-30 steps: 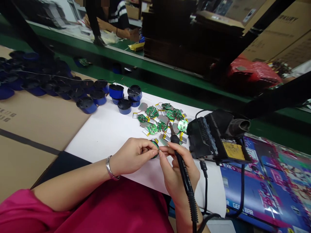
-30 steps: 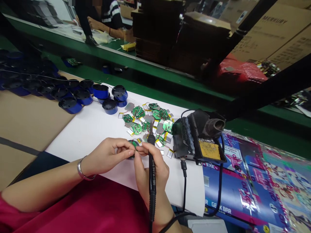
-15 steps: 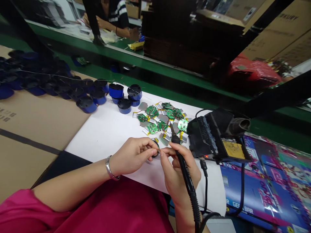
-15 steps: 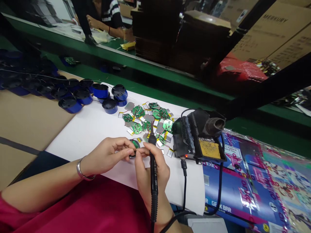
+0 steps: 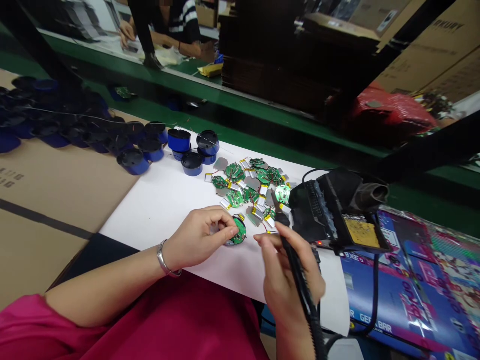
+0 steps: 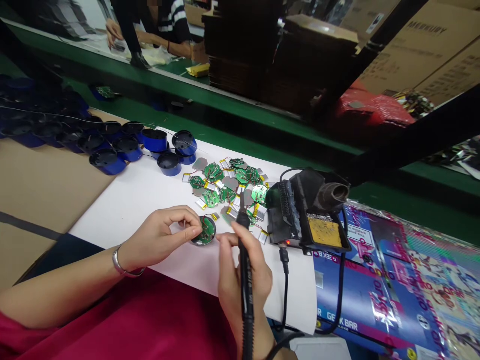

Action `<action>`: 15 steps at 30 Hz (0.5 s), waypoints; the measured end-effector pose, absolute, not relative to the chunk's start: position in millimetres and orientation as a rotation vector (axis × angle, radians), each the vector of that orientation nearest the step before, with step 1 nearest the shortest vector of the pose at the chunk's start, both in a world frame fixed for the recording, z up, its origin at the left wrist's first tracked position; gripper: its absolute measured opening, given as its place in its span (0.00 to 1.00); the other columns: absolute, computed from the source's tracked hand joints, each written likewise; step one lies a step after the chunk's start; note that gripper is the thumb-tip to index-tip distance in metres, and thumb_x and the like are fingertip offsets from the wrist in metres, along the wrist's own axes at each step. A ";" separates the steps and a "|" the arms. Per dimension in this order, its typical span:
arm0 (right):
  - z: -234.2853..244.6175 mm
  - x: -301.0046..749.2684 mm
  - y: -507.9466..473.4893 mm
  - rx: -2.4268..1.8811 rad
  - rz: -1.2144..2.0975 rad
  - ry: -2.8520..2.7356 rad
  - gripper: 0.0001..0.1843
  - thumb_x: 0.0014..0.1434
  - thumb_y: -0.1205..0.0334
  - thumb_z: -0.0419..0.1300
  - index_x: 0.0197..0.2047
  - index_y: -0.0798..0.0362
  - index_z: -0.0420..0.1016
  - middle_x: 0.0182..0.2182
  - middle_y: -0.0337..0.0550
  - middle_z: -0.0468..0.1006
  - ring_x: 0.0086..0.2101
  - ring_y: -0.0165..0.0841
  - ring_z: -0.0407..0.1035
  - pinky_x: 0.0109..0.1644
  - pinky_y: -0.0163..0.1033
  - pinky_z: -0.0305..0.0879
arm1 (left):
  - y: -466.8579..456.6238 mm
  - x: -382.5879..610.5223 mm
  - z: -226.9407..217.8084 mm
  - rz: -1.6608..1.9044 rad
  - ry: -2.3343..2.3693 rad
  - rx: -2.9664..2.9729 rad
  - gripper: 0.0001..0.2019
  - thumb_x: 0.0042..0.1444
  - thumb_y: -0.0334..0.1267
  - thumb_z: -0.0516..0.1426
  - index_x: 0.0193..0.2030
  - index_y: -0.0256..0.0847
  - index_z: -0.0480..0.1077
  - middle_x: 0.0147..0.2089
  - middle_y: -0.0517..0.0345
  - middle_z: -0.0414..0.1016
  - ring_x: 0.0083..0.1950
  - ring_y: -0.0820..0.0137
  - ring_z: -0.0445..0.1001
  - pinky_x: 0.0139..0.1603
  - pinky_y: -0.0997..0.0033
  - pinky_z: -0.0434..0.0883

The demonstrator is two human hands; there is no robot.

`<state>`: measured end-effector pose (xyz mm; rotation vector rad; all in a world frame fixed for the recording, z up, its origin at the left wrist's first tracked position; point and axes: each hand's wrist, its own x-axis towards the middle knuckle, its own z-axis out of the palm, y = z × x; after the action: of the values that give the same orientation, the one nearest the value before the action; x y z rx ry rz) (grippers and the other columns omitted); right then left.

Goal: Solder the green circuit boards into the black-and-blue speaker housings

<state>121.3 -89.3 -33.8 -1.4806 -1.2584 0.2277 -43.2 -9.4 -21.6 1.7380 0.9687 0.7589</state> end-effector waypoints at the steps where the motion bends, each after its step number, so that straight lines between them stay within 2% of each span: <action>1: -31.9 125.6 -92.0 -1.509 0.212 -1.239 0.19 0.64 0.64 0.61 0.58 0.50 0.71 0.33 0.39 0.82 0.33 0.32 0.79 0.37 0.36 0.75 | -9.2 -44.4 -24.0 0.803 0.962 1.776 0.06 0.59 0.33 0.59 0.32 0.38 0.75 0.37 0.56 0.76 0.40 0.70 0.73 0.43 0.70 0.70; 3: -27.9 134.5 -98.4 -1.530 0.179 -1.216 0.21 0.66 0.64 0.59 0.62 0.51 0.69 0.31 0.38 0.82 0.31 0.32 0.78 0.40 0.39 0.76 | -9.7 -46.0 -29.3 0.864 0.967 1.856 0.06 0.58 0.32 0.60 0.30 0.39 0.76 0.41 0.54 0.75 0.44 0.68 0.73 0.49 0.65 0.70; 4: -25.9 138.4 -102.0 -1.518 0.170 -1.199 0.20 0.66 0.63 0.59 0.61 0.53 0.70 0.30 0.39 0.82 0.29 0.32 0.77 0.38 0.40 0.75 | -10.4 -46.2 -32.0 0.876 0.982 1.894 0.06 0.57 0.31 0.60 0.30 0.40 0.76 0.42 0.54 0.74 0.46 0.67 0.73 0.51 0.63 0.69; 7: -20.1 142.7 -113.3 -1.458 0.197 -1.101 0.16 0.65 0.59 0.60 0.53 0.56 0.77 0.29 0.42 0.81 0.24 0.32 0.74 0.26 0.38 0.69 | -14.5 -44.0 -38.7 0.889 1.025 1.986 0.06 0.57 0.30 0.60 0.29 0.41 0.77 0.43 0.54 0.75 0.48 0.64 0.72 0.54 0.58 0.66; 9: -16.0 139.1 -119.5 -1.492 0.140 -1.015 0.11 0.62 0.58 0.64 0.44 0.56 0.80 0.29 0.43 0.79 0.23 0.32 0.72 0.23 0.37 0.65 | -18.0 -40.9 -42.1 0.911 1.044 2.022 0.07 0.56 0.30 0.61 0.29 0.42 0.77 0.44 0.55 0.75 0.49 0.63 0.71 0.55 0.55 0.64; 12: -9.6 131.5 -124.0 -1.467 -0.013 -1.064 0.05 0.55 0.64 0.69 0.33 0.53 0.76 0.26 0.38 0.75 0.23 0.29 0.69 0.24 0.35 0.63 | -21.8 -36.2 -46.1 0.937 1.072 2.038 0.07 0.55 0.29 0.61 0.28 0.43 0.76 0.43 0.57 0.76 0.50 0.63 0.71 0.55 0.54 0.61; 15: -6.0 133.7 -125.2 -1.346 0.054 -1.316 0.07 0.55 0.70 0.65 0.35 0.52 0.70 0.24 0.35 0.72 0.23 0.28 0.69 0.25 0.34 0.66 | -22.9 -33.8 -49.1 0.947 1.096 2.033 0.07 0.55 0.29 0.61 0.28 0.43 0.76 0.42 0.58 0.77 0.49 0.64 0.72 0.54 0.55 0.61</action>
<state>133.7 -125.2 -6.0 -1.3456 -1.3158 0.0545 -33.8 -22.9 -49.1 2.0333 1.0959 0.9471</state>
